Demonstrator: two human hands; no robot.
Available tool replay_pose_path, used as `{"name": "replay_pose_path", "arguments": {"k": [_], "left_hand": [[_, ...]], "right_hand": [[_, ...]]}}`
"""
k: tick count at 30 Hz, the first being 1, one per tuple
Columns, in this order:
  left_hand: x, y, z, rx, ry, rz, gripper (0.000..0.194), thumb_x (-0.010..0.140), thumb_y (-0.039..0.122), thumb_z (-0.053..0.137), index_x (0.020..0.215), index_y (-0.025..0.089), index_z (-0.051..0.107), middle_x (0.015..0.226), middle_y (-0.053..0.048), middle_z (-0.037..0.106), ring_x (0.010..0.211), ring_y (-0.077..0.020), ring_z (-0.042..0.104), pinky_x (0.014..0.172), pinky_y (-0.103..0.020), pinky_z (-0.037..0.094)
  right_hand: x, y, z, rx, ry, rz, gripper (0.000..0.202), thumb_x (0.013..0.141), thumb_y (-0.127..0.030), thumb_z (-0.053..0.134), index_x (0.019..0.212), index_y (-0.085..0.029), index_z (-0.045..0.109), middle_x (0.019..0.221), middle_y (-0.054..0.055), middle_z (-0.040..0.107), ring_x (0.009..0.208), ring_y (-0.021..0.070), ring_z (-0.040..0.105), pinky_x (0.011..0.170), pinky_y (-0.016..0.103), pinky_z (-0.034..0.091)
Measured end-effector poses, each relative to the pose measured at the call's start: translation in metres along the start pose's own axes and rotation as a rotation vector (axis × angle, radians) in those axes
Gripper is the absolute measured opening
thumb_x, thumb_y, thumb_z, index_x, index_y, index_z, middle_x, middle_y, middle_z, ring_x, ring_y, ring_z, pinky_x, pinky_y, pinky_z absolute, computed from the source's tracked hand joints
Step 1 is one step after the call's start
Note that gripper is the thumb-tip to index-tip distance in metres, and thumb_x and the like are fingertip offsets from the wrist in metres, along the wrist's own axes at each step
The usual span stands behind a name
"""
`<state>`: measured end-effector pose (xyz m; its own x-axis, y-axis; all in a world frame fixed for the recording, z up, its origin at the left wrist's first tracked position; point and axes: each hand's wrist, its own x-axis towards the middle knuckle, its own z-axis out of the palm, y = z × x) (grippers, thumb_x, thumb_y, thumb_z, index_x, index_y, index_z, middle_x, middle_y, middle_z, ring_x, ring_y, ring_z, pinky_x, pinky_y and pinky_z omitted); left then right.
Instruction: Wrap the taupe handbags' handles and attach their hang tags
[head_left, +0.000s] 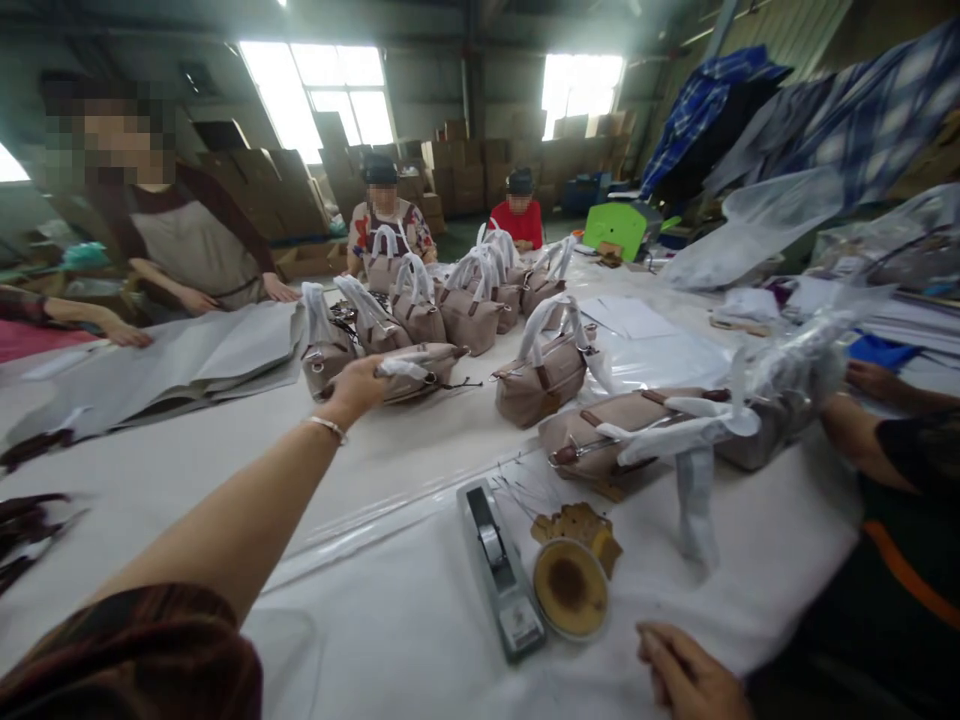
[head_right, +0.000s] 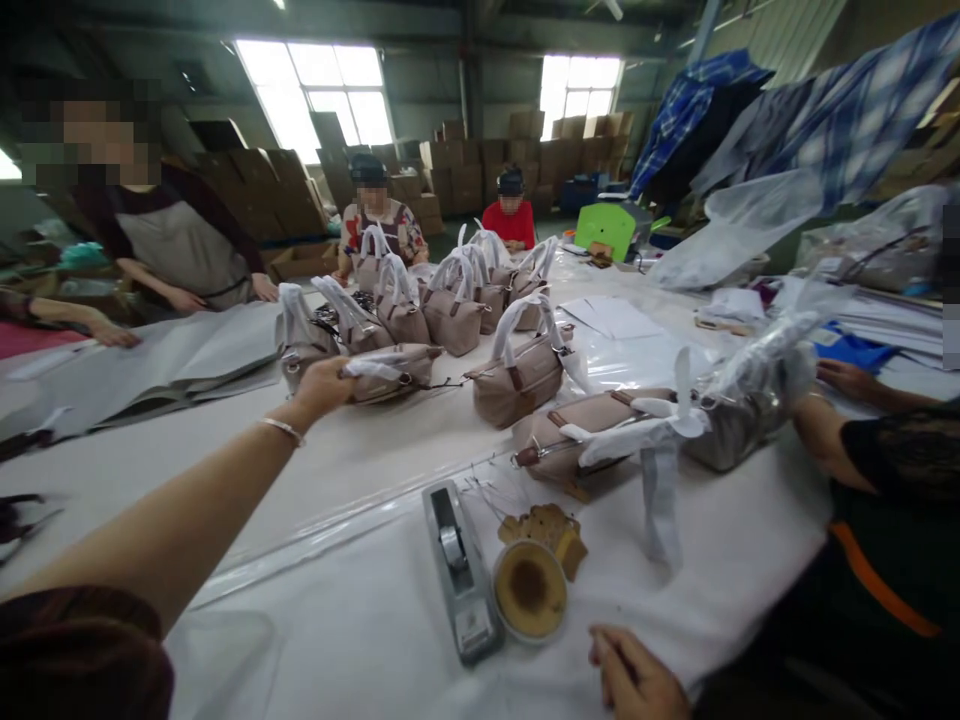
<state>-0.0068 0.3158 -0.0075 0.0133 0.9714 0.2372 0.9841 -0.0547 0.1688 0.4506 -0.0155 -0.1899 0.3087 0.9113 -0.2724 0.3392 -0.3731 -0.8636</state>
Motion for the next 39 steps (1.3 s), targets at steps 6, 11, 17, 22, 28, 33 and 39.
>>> {"name": "replay_pose_path", "arguments": {"k": [6,11,17,22,28,33,39], "left_hand": [[0.004,-0.001,-0.134,-0.220,0.396,-0.015,0.023,0.085,0.029,0.057,0.088,0.009,0.067,0.072,0.000,0.062,0.071,-0.0135,0.052,0.069,-0.023,0.042],[-0.071,0.027,-0.185,-0.475,0.358,-0.001,0.014,0.076,0.029,0.065,0.072,0.015,0.066,0.051,0.003,0.049,0.047,-0.0095,0.038,0.044,-0.022,0.028],[-0.196,0.052,-0.197,-0.468,0.171,0.093,0.016,0.073,0.031,0.066,0.067,0.017,0.067,0.052,0.001,0.048,0.046,-0.0094,0.037,0.043,-0.022,0.027],[-0.286,0.061,-0.178,-0.448,0.188,0.116,0.018,0.074,0.035,0.064,0.074,0.018,0.070,0.055,0.002,0.051,0.051,-0.0115,0.043,0.046,-0.022,0.032],[-0.353,0.045,-0.122,-0.307,0.240,0.035,0.018,0.073,0.035,0.065,0.077,0.019,0.069,0.058,0.001,0.056,0.055,-0.0144,0.049,0.053,-0.025,0.038],[-0.398,0.033,-0.117,-0.313,0.471,0.037,0.066,0.073,0.046,0.072,0.131,0.018,0.057,0.103,-0.009,0.067,0.089,-0.0218,0.063,0.075,-0.030,0.051],[-0.463,0.021,-0.097,-0.096,0.603,0.002,0.070,0.080,0.046,0.068,0.137,0.008,0.050,0.116,-0.017,0.062,0.110,-0.0278,0.058,0.090,-0.038,0.052]], "right_hand": [[0.103,-0.068,-0.055,-0.083,0.257,-0.306,0.054,0.072,-0.053,0.062,0.113,-0.019,0.069,0.095,0.011,0.072,0.080,0.0255,0.069,0.064,0.032,0.055],[0.137,-0.112,-0.038,-0.194,0.393,-0.517,0.056,0.073,-0.047,0.059,0.119,-0.016,0.066,0.105,0.015,0.070,0.090,0.0289,0.067,0.074,0.037,0.054],[0.018,-0.122,0.025,0.045,0.060,-0.696,0.038,0.087,-0.042,0.058,0.117,-0.020,0.067,0.101,0.010,0.071,0.081,0.0225,0.067,0.073,0.034,0.055],[-0.085,-0.112,0.060,0.153,-0.182,-0.990,0.018,0.090,-0.029,0.060,0.102,-0.022,0.071,0.104,0.009,0.070,0.099,0.0244,0.064,0.087,0.036,0.052],[-0.143,-0.078,0.064,0.086,-0.318,-0.908,0.017,0.090,-0.025,0.058,0.097,-0.020,0.072,0.093,0.007,0.071,0.084,0.0203,0.065,0.075,0.032,0.052],[-0.172,-0.050,0.048,-0.002,-0.293,-0.915,0.018,0.086,-0.023,0.059,0.097,-0.019,0.073,0.092,0.007,0.072,0.083,0.0191,0.065,0.076,0.031,0.050],[-0.146,-0.026,0.009,-0.016,-0.123,-0.773,0.028,0.085,-0.032,0.055,0.098,-0.016,0.074,0.084,0.006,0.073,0.077,0.0189,0.066,0.072,0.030,0.052]]}}
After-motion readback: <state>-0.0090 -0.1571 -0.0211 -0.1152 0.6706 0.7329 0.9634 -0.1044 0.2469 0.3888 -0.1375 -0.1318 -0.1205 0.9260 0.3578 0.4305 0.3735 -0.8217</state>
